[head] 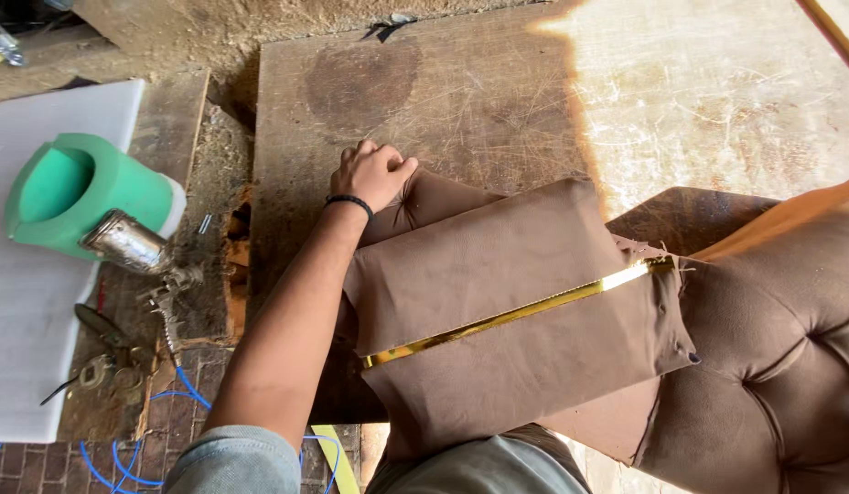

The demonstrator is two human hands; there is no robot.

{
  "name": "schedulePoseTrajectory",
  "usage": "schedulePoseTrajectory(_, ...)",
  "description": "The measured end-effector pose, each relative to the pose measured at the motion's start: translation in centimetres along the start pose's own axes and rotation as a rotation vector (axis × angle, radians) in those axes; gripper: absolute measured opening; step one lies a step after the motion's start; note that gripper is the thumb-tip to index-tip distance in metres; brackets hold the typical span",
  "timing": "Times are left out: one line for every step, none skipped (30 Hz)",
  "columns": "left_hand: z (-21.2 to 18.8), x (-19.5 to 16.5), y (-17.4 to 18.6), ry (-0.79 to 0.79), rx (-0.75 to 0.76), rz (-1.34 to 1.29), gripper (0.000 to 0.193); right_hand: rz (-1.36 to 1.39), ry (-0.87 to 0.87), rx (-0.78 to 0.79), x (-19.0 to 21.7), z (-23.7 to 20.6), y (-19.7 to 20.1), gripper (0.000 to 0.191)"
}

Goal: The person removes a brown fabric cover from a cushion using shears to cut away staples and fabric. They then reposition the cover and use a pneumatic staple gun to attach the fabric to the cushion frame.

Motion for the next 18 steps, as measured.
schedulePoseTrajectory(-0.2, 0.4, -0.3, -0.019, -0.022, -0.008, 0.044, -0.005, -0.016, 0.006, -0.8, -0.4, 0.4, 0.05)
schedulePoseTrajectory(-0.2, 0.6, -0.6, -0.043, -0.039, -0.01, 0.042, -0.005, -0.032, 0.015, -1.3, -0.6, 0.4, 0.05)
schedulePoseTrajectory(-0.2, 1.0, -0.9, -0.069, -0.043, -0.026, 0.042, -0.01, -0.048, 0.023, -2.0, -0.9, 0.6, 0.051)
schedulePoseTrajectory(-0.4, 1.3, -1.3, -0.09, -0.058, -0.051, 0.041, -0.011, -0.054, 0.025, -2.9, -1.0, 1.2, 0.051)
schedulePoseTrajectory(0.0, 1.5, -1.3, -0.107, -0.083, -0.073, 0.04, -0.004, -0.053, 0.022, -3.4, -1.0, 0.9, 0.052)
schedulePoseTrajectory(0.4, 1.9, -1.2, -0.079, -0.063, -0.057, 0.039, 0.001, -0.051, 0.024, -3.9, -0.9, 0.9, 0.053)
schedulePoseTrajectory(0.3, 2.5, -1.3, -0.045, -0.03, -0.036, 0.039, 0.008, -0.048, 0.033, -4.3, -0.8, 1.0, 0.053)
schedulePoseTrajectory(0.3, 3.1, -1.4, -0.017, 0.008, -0.016, 0.038, 0.016, -0.039, 0.034, -4.4, -0.5, 0.8, 0.054)
schedulePoseTrajectory(0.1, 3.8, -1.3, 0.006, -0.008, -0.038, 0.038, 0.016, -0.022, 0.027, -4.4, -0.1, 1.2, 0.055)
schedulePoseTrajectory(-0.1, 4.8, -1.1, 0.026, -0.034, -0.064, 0.039, 0.026, -0.002, 0.015, -3.7, 0.5, 1.3, 0.055)
schedulePoseTrajectory(-0.2, 6.0, -0.6, 0.048, -0.057, -0.087, 0.039, 0.049, 0.075, -0.046, -2.9, 1.2, 1.6, 0.056)
schedulePoseTrajectory(-0.3, 7.2, -0.4, 0.096, -0.055, -0.104, 0.04, 0.087, 0.152, -0.107, -1.6, 2.0, 2.0, 0.057)
schedulePoseTrajectory(-0.9, 8.5, -0.3, 0.151, -0.049, -0.119, 0.041, 0.114, 0.225, -0.156, 0.0, 2.9, 2.4, 0.057)
schedulePoseTrajectory(-1.3, 9.5, -0.2, 0.178, -0.076, -0.115, 0.042, 0.174, 0.217, -0.134, 1.9, 3.9, 2.4, 0.058)
schedulePoseTrajectory(-1.4, 10.1, -0.1, 0.205, -0.113, -0.111, 0.043, 0.248, 0.174, -0.094, 3.9, 4.8, 2.4, 0.061)
schedulePoseTrajectory(-1.6, 10.5, 0.1, 0.234, -0.151, -0.104, 0.044, 0.322, 0.131, -0.051, 6.1, 5.9, 2.1, 0.064)
schedulePoseTrajectory(-1.9, 10.7, 0.3, 0.225, -0.163, -0.101, 0.046, 0.28, 0.155, -0.074, 8.0, 7.1, 2.2, 0.065)
schedulePoseTrajectory(-2.3, 10.5, 0.6, 0.219, -0.173, -0.097, 0.049, 0.236, 0.18, -0.096, 9.6, 8.1, 2.1, 0.067)
Point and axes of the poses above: each hand's wrist, its own z-axis towards the middle knuckle, its own y-axis out of the back of the hand, x = y × z, the point moved 1 cm from there along z, towards the middle knuckle, and after that the axes turned 1 degree about -x, right-handed, at the moved point
